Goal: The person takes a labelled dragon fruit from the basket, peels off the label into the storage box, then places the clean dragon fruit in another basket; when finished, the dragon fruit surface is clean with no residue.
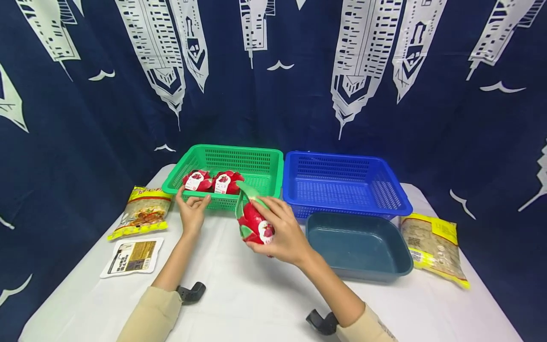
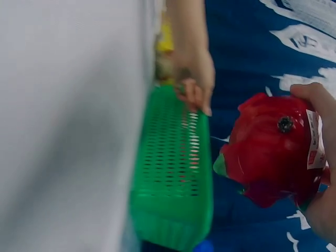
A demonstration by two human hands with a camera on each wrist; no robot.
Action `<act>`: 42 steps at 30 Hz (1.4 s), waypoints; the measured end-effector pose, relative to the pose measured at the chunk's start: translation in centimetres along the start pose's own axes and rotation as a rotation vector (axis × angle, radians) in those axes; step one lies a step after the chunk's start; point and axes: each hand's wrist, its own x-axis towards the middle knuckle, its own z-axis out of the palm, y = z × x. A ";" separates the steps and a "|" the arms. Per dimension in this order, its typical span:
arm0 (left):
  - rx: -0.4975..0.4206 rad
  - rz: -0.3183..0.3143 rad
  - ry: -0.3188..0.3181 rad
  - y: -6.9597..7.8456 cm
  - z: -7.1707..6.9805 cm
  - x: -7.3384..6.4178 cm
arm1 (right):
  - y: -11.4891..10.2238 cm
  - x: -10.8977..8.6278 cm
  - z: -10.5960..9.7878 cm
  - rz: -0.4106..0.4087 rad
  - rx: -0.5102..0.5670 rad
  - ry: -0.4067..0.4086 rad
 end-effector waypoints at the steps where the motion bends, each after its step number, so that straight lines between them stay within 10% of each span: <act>1: -0.008 -0.002 0.001 0.1 0.0 0.0 | -0.1 -0.8 0.1 0.001 -0.003 -0.026; 12: -0.043 0.009 -0.006 -0.2 0.0 0.1 | -0.2 -5.1 2.9 0.146 -0.010 -0.295; 23: -0.034 0.044 -0.001 -0.3 0.1 -0.1 | 0.2 -4.7 3.3 -0.038 -0.192 -0.422; 33: -0.025 0.046 0.005 -0.3 0.0 0.1 | 2.6 -6.2 3.1 0.400 0.090 -0.344; 39: 0.075 0.074 0.029 -0.1 0.1 -0.2 | 3.8 -6.9 3.7 0.416 0.204 -0.250; 42: 0.230 0.190 0.095 0.5 0.4 -0.8 | 4.1 -7.2 3.9 0.437 0.265 -0.216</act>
